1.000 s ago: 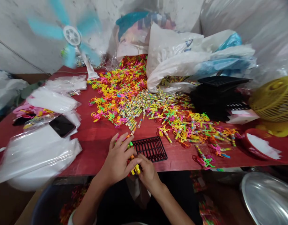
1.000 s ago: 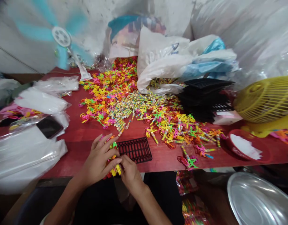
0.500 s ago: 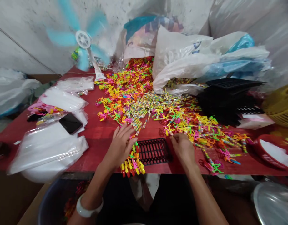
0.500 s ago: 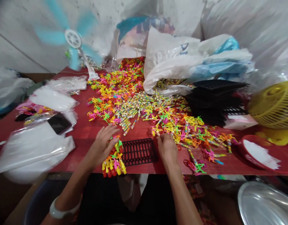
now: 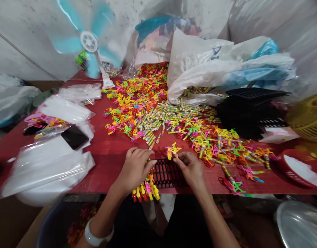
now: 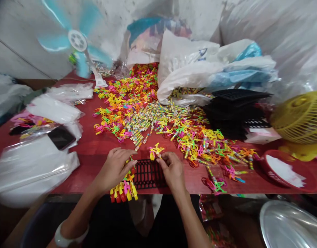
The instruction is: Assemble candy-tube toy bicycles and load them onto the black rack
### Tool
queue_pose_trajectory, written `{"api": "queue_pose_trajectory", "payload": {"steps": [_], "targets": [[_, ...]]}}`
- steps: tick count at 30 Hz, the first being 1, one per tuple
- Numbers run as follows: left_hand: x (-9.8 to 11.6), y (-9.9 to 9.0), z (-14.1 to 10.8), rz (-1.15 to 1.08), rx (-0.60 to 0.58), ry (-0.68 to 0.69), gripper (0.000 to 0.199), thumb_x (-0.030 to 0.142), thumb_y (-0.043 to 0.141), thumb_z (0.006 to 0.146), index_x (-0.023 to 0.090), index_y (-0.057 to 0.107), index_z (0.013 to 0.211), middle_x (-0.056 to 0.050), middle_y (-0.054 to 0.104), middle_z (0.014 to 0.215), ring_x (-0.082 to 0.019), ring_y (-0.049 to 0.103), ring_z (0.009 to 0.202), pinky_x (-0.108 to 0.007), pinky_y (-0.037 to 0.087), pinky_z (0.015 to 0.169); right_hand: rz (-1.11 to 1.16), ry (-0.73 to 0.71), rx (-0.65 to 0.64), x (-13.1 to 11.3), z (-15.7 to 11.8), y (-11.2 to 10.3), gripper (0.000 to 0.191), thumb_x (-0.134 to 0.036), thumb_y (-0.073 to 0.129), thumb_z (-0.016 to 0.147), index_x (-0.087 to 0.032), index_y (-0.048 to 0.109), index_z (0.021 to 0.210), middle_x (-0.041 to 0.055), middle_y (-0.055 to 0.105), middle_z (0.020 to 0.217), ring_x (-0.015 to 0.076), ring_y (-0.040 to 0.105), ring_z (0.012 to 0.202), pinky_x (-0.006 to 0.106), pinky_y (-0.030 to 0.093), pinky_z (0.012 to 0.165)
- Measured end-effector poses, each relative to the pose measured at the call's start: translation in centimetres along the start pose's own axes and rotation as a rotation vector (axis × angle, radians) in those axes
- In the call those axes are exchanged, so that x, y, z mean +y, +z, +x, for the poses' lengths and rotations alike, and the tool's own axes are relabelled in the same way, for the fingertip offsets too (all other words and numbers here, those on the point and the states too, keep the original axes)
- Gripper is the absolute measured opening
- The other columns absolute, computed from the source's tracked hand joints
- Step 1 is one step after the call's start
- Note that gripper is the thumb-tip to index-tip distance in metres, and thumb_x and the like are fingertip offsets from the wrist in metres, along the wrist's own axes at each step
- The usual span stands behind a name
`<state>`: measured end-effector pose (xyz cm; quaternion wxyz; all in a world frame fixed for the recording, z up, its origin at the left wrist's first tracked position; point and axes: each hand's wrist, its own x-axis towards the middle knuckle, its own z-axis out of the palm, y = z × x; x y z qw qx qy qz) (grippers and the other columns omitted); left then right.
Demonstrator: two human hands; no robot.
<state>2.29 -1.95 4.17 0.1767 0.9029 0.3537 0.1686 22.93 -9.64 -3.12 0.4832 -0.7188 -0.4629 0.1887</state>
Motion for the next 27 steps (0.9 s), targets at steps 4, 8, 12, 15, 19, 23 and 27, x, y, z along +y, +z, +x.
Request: {"api": "queue_pose_trajectory", "payload": {"steps": [4, 8, 12, 15, 19, 23, 27], "targets": [[0.2, 0.0, -0.2, -0.008, -0.022, -0.020, 0.032, 0.037, 0.047, 0.094, 0.018, 0.056, 0.118, -0.007, 0.067, 0.115, -0.022, 0.057, 0.108, -0.045, 0.031, 0.101, 0.187, 0.161, -0.057, -0.3, -0.5, 1.9, 0.032, -0.047, 0.069, 0.070, -0.019, 0.057, 0.078, 0.0013, 0.061, 0.070, 0.0168, 0.055, 0.060, 0.029, 0.045, 0.059], [0.1, 0.0, -0.2, 0.001, -0.023, -0.007, 0.037, 0.038, 0.046, 0.094, 0.018, 0.052, 0.125, -0.008, 0.066, 0.117, -0.022, 0.057, 0.109, -0.046, 0.032, 0.101, 0.164, 0.126, -0.083, -1.3, -0.8, 3.2, 0.028, -0.043, 0.070, 0.069, -0.020, 0.055, 0.076, 0.0021, 0.063, 0.073, 0.0190, 0.058, 0.068, 0.032, 0.047, 0.065], [-0.1, 0.2, -0.2, 0.012, -0.005, 0.018, 0.037, 0.037, 0.045, 0.095, 0.019, 0.052, 0.127, -0.009, 0.065, 0.119, -0.022, 0.057, 0.110, -0.046, 0.031, 0.101, 0.256, 0.091, -0.180, -2.4, -1.1, 4.4, 0.017, -0.037, 0.059, 0.078, -0.021, 0.055, 0.084, 0.0011, 0.064, 0.071, 0.0184, 0.060, 0.062, 0.031, 0.050, 0.062], [-0.2, 0.2, -0.2, 0.018, -0.010, 0.031, 0.037, 0.036, 0.044, 0.095, 0.020, 0.052, 0.128, -0.009, 0.064, 0.121, -0.022, 0.056, 0.111, -0.045, 0.031, 0.101, 0.277, 0.042, -0.221, -3.0, -1.3, 5.3, 0.009, -0.029, 0.055, 0.079, -0.022, 0.056, 0.083, 0.0010, 0.065, 0.072, 0.0180, 0.062, 0.062, 0.029, 0.050, 0.061], [-0.1, 0.2, -0.2, 0.028, -0.029, 0.026, 0.039, 0.035, 0.043, 0.095, 0.018, 0.049, 0.131, -0.010, 0.064, 0.122, -0.022, 0.055, 0.112, -0.045, 0.030, 0.101, 0.135, -0.072, -0.195, -3.3, -1.9, 6.1, 0.016, -0.017, 0.049, 0.079, -0.020, 0.060, 0.090, 0.0043, 0.067, 0.081, 0.0192, 0.063, 0.073, 0.028, 0.049, 0.068], [0.1, 0.2, -0.2, 0.044, -0.015, 0.054, 0.046, 0.037, 0.045, 0.095, 0.022, 0.041, 0.139, -0.009, 0.063, 0.122, -0.022, 0.055, 0.111, -0.045, 0.030, 0.100, -0.113, -0.186, -0.213, -3.1, -2.5, 6.5, 0.028, -0.008, 0.042, 0.081, -0.018, 0.060, 0.101, 0.0085, 0.066, 0.089, 0.0202, 0.063, 0.076, 0.027, 0.047, 0.066], [0.1, 0.5, -0.2, 0.091, 0.011, 0.062, 0.039, 0.037, 0.048, 0.093, 0.028, 0.050, 0.132, -0.008, 0.062, 0.122, -0.023, 0.054, 0.111, -0.047, 0.029, 0.100, -0.208, -0.195, -0.270, -3.0, -2.6, 6.6, 0.028, -0.007, 0.042, 0.083, -0.019, 0.060, 0.101, 0.0077, 0.066, 0.086, 0.0194, 0.063, 0.072, 0.025, 0.044, 0.062]]}}
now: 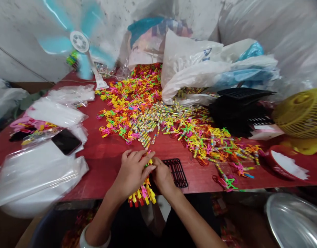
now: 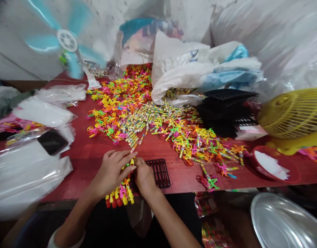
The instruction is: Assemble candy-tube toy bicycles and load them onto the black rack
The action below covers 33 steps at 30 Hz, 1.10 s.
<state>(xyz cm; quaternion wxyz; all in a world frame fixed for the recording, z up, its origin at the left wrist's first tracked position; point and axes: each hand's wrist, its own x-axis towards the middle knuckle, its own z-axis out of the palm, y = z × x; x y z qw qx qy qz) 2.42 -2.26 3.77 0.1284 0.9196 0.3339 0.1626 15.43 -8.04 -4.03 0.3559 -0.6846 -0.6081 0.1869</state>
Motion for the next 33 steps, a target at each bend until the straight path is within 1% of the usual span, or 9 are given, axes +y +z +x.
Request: {"api": "queue_pose_trajectory", "payload": {"steps": [4, 8, 15, 19, 22, 25, 29, 31, 33], "targets": [[0.0, 0.1, -0.1, -0.006, 0.004, 0.006, 0.042, 0.034, 0.047, 0.094, 0.029, 0.045, 0.136, -0.007, 0.061, 0.127, -0.023, 0.054, 0.111, -0.047, 0.028, 0.100, 0.125, -0.017, 0.032, 0.1, 0.5, -0.7, 0.028, -0.005, 0.043, 0.078, -0.019, 0.058, 0.095, 0.0061, 0.066, 0.083, 0.0195, 0.062, 0.076, 0.026, 0.046, 0.066], [-0.1, 0.1, -0.3, -0.014, -0.014, 0.004, 0.043, 0.034, 0.047, 0.094, 0.026, 0.043, 0.137, -0.007, 0.060, 0.130, -0.022, 0.053, 0.113, -0.046, 0.027, 0.102, 0.291, -0.035, -0.028, 0.4, 0.8, -1.5, 0.028, -0.004, 0.042, 0.073, -0.019, 0.057, 0.091, 0.0034, 0.064, 0.080, 0.0180, 0.061, 0.073, 0.026, 0.046, 0.066], [-0.4, 0.0, -0.2, -0.030, -0.029, 0.041, 0.044, 0.043, 0.053, 0.090, 0.025, 0.051, 0.130, -0.007, 0.062, 0.126, -0.024, 0.053, 0.112, -0.048, 0.027, 0.102, 0.222, -0.046, 0.006, 0.2, 0.6, -1.1, 0.015, -0.009, 0.047, 0.073, -0.019, 0.057, 0.080, 0.0041, 0.062, 0.078, 0.0181, 0.058, 0.073, 0.027, 0.045, 0.064], [-0.3, -0.3, 0.0, -0.045, -0.019, 0.021, 0.037, 0.046, 0.052, 0.090, 0.025, 0.058, 0.120, -0.006, 0.066, 0.118, -0.023, 0.055, 0.109, -0.048, 0.027, 0.101, 0.500, 0.107, -0.133, 0.6, 1.3, -2.6, 0.008, -0.018, 0.050, 0.076, -0.020, 0.058, 0.078, -0.0015, 0.060, 0.064, 0.0141, 0.056, 0.053, 0.024, 0.045, 0.052], [-0.2, -0.5, 0.0, -0.048, -0.029, -0.002, 0.038, 0.046, 0.053, 0.089, 0.023, 0.057, 0.119, -0.006, 0.066, 0.118, -0.023, 0.054, 0.110, -0.047, 0.026, 0.102, 0.642, 0.265, -0.061, 2.3, 0.6, -5.1, 0.020, -0.034, 0.053, 0.081, -0.019, 0.062, 0.090, -0.0033, 0.059, 0.057, 0.0132, 0.055, 0.046, 0.024, 0.045, 0.047], [-0.3, -0.5, 0.0, -0.048, -0.027, -0.034, 0.039, 0.047, 0.052, 0.089, 0.023, 0.057, 0.119, -0.006, 0.065, 0.119, -0.022, 0.054, 0.111, -0.047, 0.025, 0.103, 0.432, 0.309, 0.190, 5.8, -1.0, -8.5, 0.029, -0.042, 0.057, 0.080, -0.017, 0.065, 0.091, 0.0023, 0.065, 0.066, 0.0158, 0.059, 0.054, 0.027, 0.047, 0.051], [-0.7, -0.4, 0.2, -0.029, -0.002, -0.044, 0.039, 0.048, 0.049, 0.091, 0.023, 0.057, 0.118, -0.007, 0.066, 0.119, -0.023, 0.054, 0.112, -0.047, 0.025, 0.102, -0.167, 0.282, 0.566, 10.9, -2.3, -12.7, 0.032, -0.040, 0.053, 0.081, -0.017, 0.067, 0.099, 0.0129, 0.065, 0.097, 0.0259, 0.060, 0.088, 0.044, 0.049, 0.080], [-0.9, -0.3, 0.3, -0.016, 0.010, -0.030, 0.038, 0.048, 0.049, 0.091, 0.022, 0.057, 0.118, -0.007, 0.066, 0.119, -0.023, 0.055, 0.112, -0.047, 0.025, 0.101, -0.356, 0.281, 0.582, 12.4, -2.1, -13.6, 0.033, -0.038, 0.053, 0.080, -0.016, 0.068, 0.101, 0.0145, 0.062, 0.100, 0.0285, 0.057, 0.093, 0.048, 0.046, 0.085], [-0.9, -0.2, 0.3, -0.005, 0.016, -0.019, 0.038, 0.048, 0.049, 0.091, 0.022, 0.057, 0.118, -0.007, 0.066, 0.118, -0.024, 0.055, 0.111, -0.046, 0.026, 0.100, -0.367, 0.240, 0.511, 12.9, -1.6, -13.2, 0.032, -0.035, 0.052, 0.081, -0.016, 0.070, 0.100, 0.0136, 0.060, 0.097, 0.0279, 0.057, 0.092, 0.047, 0.047, 0.085]]}}
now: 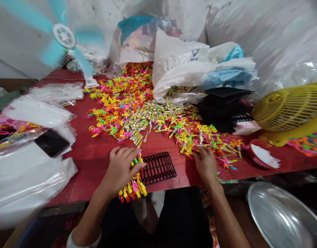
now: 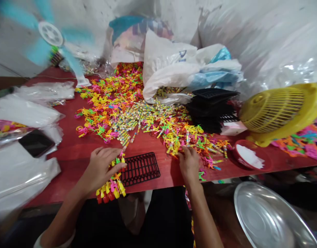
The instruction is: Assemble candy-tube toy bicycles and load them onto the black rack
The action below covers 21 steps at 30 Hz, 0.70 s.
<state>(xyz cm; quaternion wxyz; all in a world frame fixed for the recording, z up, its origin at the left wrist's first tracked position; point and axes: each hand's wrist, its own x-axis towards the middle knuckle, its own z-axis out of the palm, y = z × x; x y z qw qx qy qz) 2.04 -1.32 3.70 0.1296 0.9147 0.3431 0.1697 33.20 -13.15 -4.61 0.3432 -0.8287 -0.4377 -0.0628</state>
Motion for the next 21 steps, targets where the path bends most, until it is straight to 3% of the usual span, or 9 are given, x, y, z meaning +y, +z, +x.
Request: {"api": "queue_pose_trajectory", "payload": {"steps": [4, 8, 12, 15, 18, 21], "targets": [[0.0, 0.1, -0.1, 0.023, 0.010, 0.008, 0.038, 0.048, 0.049, 0.091, 0.023, 0.058, 0.118, -0.007, 0.067, 0.116, -0.024, 0.056, 0.109, -0.046, 0.026, 0.099, 0.175, -0.084, -0.085, -2.1, -0.8, 1.9, 0.033, -0.031, 0.048, 0.086, -0.019, 0.066, 0.111, 0.0105, 0.059, 0.101, 0.0238, 0.058, 0.092, 0.041, 0.050, 0.083], [0.2, 0.0, -0.2, 0.033, 0.006, 0.002, 0.038, 0.047, 0.049, 0.091, 0.022, 0.057, 0.119, -0.007, 0.067, 0.117, -0.024, 0.056, 0.110, -0.045, 0.027, 0.098, 0.324, -0.107, -0.066, -3.2, -1.6, 1.8, 0.034, -0.025, 0.048, 0.087, -0.021, 0.061, 0.119, 0.0102, 0.055, 0.113, 0.0206, 0.060, 0.091, 0.038, 0.053, 0.081], [0.2, 0.0, -0.1, 0.034, 0.008, 0.004, 0.037, 0.048, 0.049, 0.091, 0.023, 0.058, 0.118, -0.007, 0.067, 0.118, -0.024, 0.056, 0.110, -0.045, 0.027, 0.099, 0.153, -0.190, 0.004, -3.1, -1.2, 0.5, 0.025, -0.026, 0.049, 0.088, -0.019, 0.069, 0.100, 0.0104, 0.058, 0.101, 0.0239, 0.056, 0.094, 0.041, 0.049, 0.084], [0.1, 0.0, -0.1, 0.030, 0.013, 0.011, 0.038, 0.048, 0.048, 0.091, 0.023, 0.057, 0.119, -0.007, 0.067, 0.117, -0.024, 0.056, 0.109, -0.045, 0.027, 0.098, -0.034, -0.234, -0.143, -4.0, -0.9, 0.1, 0.022, -0.025, 0.051, 0.087, -0.017, 0.071, 0.090, 0.0100, 0.061, 0.089, 0.0246, 0.056, 0.087, 0.039, 0.046, 0.080], [0.0, 0.0, -0.1, 0.026, 0.015, 0.008, 0.039, 0.048, 0.048, 0.091, 0.022, 0.057, 0.119, -0.007, 0.067, 0.116, -0.024, 0.056, 0.108, -0.046, 0.028, 0.097, -0.078, -0.174, -0.303, -4.9, -0.6, 0.1, 0.018, -0.021, 0.051, 0.085, -0.018, 0.069, 0.085, 0.0075, 0.062, 0.087, 0.0205, 0.057, 0.078, 0.033, 0.045, 0.072], [0.1, 0.1, -0.2, 0.014, 0.008, -0.006, 0.040, 0.049, 0.048, 0.091, 0.022, 0.056, 0.120, -0.007, 0.066, 0.119, -0.024, 0.055, 0.110, -0.046, 0.027, 0.099, -0.003, -0.062, -0.268, -4.7, -0.4, -0.3, 0.013, -0.027, 0.054, 0.081, -0.019, 0.064, 0.079, 0.0061, 0.060, 0.086, 0.0198, 0.057, 0.074, 0.032, 0.044, 0.067]]}}
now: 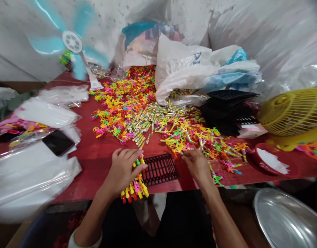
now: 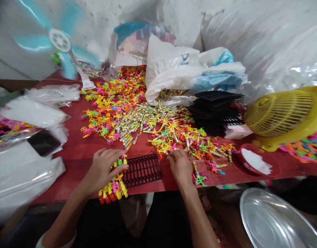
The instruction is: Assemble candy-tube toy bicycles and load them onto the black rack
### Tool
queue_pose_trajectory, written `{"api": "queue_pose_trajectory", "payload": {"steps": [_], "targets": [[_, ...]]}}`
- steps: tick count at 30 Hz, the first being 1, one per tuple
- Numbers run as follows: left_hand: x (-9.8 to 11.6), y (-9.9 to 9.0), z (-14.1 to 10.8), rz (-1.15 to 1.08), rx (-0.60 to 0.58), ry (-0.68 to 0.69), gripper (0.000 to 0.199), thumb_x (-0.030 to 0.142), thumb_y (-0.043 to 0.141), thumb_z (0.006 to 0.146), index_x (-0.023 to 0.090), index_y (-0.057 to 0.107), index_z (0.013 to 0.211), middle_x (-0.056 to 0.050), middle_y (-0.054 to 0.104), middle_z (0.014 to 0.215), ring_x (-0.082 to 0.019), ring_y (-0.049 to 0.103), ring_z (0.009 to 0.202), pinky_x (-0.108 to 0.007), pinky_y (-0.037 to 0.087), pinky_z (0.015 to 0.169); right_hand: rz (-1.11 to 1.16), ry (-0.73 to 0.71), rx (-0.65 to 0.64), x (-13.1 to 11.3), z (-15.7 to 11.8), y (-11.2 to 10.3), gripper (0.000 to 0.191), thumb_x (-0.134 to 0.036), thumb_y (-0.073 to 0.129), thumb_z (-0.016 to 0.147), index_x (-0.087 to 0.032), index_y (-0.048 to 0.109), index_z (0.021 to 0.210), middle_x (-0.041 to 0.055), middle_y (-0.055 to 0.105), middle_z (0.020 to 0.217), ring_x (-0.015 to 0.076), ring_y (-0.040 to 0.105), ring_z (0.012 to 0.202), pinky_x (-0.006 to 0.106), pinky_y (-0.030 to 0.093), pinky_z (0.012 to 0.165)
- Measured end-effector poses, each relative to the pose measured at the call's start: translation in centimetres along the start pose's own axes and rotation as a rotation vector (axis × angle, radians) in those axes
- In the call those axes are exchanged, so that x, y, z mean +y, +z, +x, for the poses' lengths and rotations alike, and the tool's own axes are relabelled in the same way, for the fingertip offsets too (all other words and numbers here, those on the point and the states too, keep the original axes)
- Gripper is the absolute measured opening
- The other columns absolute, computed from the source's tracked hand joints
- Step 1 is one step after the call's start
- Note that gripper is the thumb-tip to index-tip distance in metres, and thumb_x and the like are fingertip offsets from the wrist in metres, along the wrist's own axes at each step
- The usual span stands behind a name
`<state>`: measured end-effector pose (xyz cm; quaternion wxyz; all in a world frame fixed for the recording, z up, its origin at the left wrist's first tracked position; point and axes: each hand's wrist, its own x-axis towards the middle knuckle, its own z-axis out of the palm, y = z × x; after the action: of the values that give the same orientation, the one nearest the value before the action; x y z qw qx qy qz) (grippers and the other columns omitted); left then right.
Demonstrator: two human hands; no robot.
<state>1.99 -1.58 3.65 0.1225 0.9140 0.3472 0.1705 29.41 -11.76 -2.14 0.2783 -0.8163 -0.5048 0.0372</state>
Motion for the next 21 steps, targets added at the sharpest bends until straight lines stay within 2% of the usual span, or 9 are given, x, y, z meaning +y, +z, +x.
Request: {"api": "queue_pose_trajectory", "payload": {"steps": [2, 5, 8, 11, 13, 17, 19, 21], "targets": [[0.1, 0.0, 0.0, -0.007, -0.009, -0.016, 0.041, 0.050, 0.048, 0.091, 0.023, 0.056, 0.121, -0.007, 0.065, 0.120, -0.024, 0.055, 0.113, -0.047, 0.027, 0.101, 0.095, 0.076, 0.036, 0.4, -0.2, -0.2, 0.015, -0.034, 0.058, 0.077, -0.019, 0.060, 0.080, 0.0057, 0.060, 0.083, 0.0207, 0.057, 0.071, 0.033, 0.045, 0.064], [0.3, -0.1, 0.1, -0.006, -0.018, -0.048, 0.041, 0.048, 0.047, 0.092, 0.023, 0.056, 0.122, -0.008, 0.064, 0.124, -0.024, 0.053, 0.115, -0.048, 0.027, 0.102, 0.396, 0.210, -0.039, -0.3, -1.0, 0.2, 0.030, -0.042, 0.062, 0.073, -0.020, 0.055, 0.093, 0.0030, 0.061, 0.075, 0.0198, 0.058, 0.060, 0.033, 0.046, 0.057], [0.7, -0.4, 0.0, 0.029, -0.009, -0.065, 0.040, 0.042, 0.045, 0.094, 0.025, 0.051, 0.129, -0.008, 0.058, 0.132, -0.026, 0.048, 0.122, -0.051, 0.022, 0.105, 0.774, 0.244, -0.179, -2.9, -2.2, 1.3, 0.044, -0.048, 0.064, 0.071, -0.020, 0.051, 0.103, 0.0002, 0.061, 0.071, 0.0174, 0.059, 0.055, 0.031, 0.048, 0.052], [1.3, -0.8, -0.6, 0.071, 0.002, -0.040, 0.042, 0.041, 0.045, 0.094, 0.028, 0.048, 0.134, -0.006, 0.052, 0.139, -0.028, 0.039, 0.132, -0.053, 0.012, 0.109, 1.015, 0.248, -0.359, -6.2, -3.6, 2.3, 0.043, -0.051, 0.064, 0.074, -0.019, 0.053, 0.101, -0.0013, 0.061, 0.064, 0.0157, 0.060, 0.053, 0.029, 0.052, 0.053], [1.8, -0.8, -1.1, 0.070, -0.010, -0.020, 0.044, 0.043, 0.046, 0.093, 0.028, 0.048, 0.134, -0.006, 0.049, 0.142, -0.028, 0.034, 0.135, -0.051, 0.010, 0.111, 1.121, 0.289, -0.443, -8.0, -4.7, 2.9, 0.041, -0.051, 0.065, 0.075, -0.019, 0.055, 0.096, -0.0012, 0.063, 0.062, 0.0156, 0.062, 0.054, 0.030, 0.054, 0.057], [2.0, -0.2, -1.9, 0.072, -0.023, -0.018, 0.040, 0.038, 0.045, 0.093, 0.027, 0.052, 0.131, -0.005, 0.047, 0.144, -0.027, 0.035, 0.135, -0.048, 0.012, 0.112, 1.207, 0.359, -0.395, -9.9, -7.3, 4.2, 0.035, -0.047, 0.071, 0.072, -0.021, 0.056, 0.089, -0.0019, 0.065, 0.067, 0.0157, 0.063, 0.053, 0.031, 0.057, 0.057], [1.9, 0.0, -1.9, 0.078, -0.016, -0.010, 0.038, 0.036, 0.045, 0.092, 0.026, 0.054, 0.129, -0.006, 0.048, 0.143, -0.027, 0.036, 0.135, -0.048, 0.012, 0.112, 1.185, 0.323, -0.344, -10.2, -8.5, 4.9, 0.026, -0.042, 0.068, 0.076, -0.022, 0.057, 0.088, -0.0019, 0.064, 0.068, 0.0165, 0.064, 0.056, 0.030, 0.056, 0.056], [1.8, 0.1, -1.8, 0.075, -0.007, 0.000, 0.038, 0.035, 0.045, 0.092, 0.026, 0.055, 0.128, -0.006, 0.049, 0.142, -0.027, 0.037, 0.134, -0.048, 0.012, 0.111, 1.099, 0.219, -0.280, -10.2, -9.4, 5.6, 0.013, -0.032, 0.063, 0.080, -0.023, 0.059, 0.088, -0.0006, 0.065, 0.071, 0.0175, 0.065, 0.064, 0.030, 0.056, 0.060]]}}
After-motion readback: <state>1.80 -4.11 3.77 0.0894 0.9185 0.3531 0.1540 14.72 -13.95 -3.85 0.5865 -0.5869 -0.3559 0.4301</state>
